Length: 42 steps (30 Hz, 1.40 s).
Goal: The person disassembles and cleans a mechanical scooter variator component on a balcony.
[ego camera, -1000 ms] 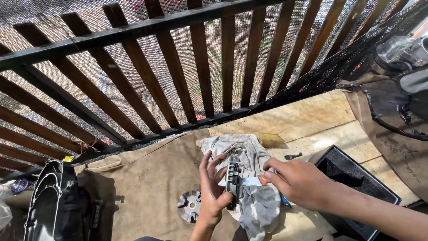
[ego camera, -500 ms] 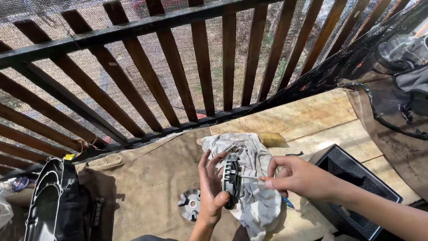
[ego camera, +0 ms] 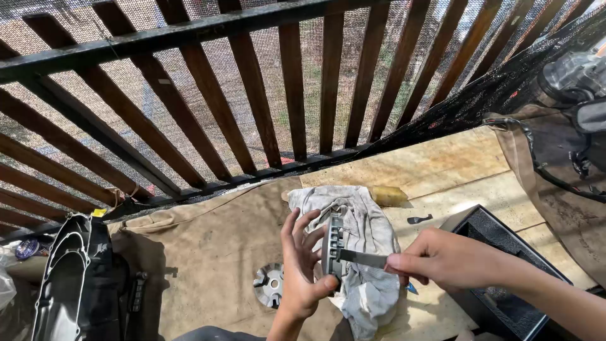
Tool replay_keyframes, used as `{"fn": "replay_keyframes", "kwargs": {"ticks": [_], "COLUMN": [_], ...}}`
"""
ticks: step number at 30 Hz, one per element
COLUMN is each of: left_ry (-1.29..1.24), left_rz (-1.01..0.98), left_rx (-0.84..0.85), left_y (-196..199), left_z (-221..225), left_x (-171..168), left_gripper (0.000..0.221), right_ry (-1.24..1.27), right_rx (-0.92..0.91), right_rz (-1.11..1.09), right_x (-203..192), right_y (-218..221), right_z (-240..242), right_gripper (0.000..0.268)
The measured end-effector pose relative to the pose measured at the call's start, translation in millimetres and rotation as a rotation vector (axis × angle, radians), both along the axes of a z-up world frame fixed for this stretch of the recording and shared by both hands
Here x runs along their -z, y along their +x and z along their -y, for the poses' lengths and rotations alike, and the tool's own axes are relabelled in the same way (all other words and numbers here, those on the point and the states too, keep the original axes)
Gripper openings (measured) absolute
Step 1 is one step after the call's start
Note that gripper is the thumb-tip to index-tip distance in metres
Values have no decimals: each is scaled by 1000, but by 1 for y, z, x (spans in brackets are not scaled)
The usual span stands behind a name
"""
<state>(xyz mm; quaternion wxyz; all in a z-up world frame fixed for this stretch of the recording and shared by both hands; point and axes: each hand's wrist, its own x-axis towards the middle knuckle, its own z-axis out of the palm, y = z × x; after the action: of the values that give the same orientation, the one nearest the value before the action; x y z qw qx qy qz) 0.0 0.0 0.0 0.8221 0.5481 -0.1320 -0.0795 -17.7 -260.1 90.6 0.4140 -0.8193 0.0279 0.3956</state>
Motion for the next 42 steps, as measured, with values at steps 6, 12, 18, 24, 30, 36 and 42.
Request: {"fn": "replay_keyframes", "kwargs": {"ticks": [6, 12, 18, 24, 30, 36, 42], "left_ry": [-93, -125, -51, -70, -79, -143, -176], "left_rz": [-40, -51, 30, 22, -31, -22, 84], "left_rx": [43, 56, 36, 57, 42, 12, -40], "left_y": [-4, -12, -16, -18, -20, -15, -15], "left_z": [-1, -3, 2, 5, 10, 13, 13], "left_x": [-2, -4, 2, 3, 8, 4, 4], "left_gripper": [148, 146, 137, 137, 140, 154, 157], "right_ry": [197, 8, -52, 127, 89, 351, -127], "right_rx": [160, 20, -206, -26, -82, 238, -49], "right_rz": [-67, 337, 173, -78, 197, 206, 297], "right_x": [14, 9, 5, 39, 33, 25, 32], "right_y": [7, 1, -9, 0, -6, -9, -7], "right_z": [19, -4, -6, 10, -7, -18, -8], "right_gripper": [31, 30, 43, 28, 45, 21, 38]}}
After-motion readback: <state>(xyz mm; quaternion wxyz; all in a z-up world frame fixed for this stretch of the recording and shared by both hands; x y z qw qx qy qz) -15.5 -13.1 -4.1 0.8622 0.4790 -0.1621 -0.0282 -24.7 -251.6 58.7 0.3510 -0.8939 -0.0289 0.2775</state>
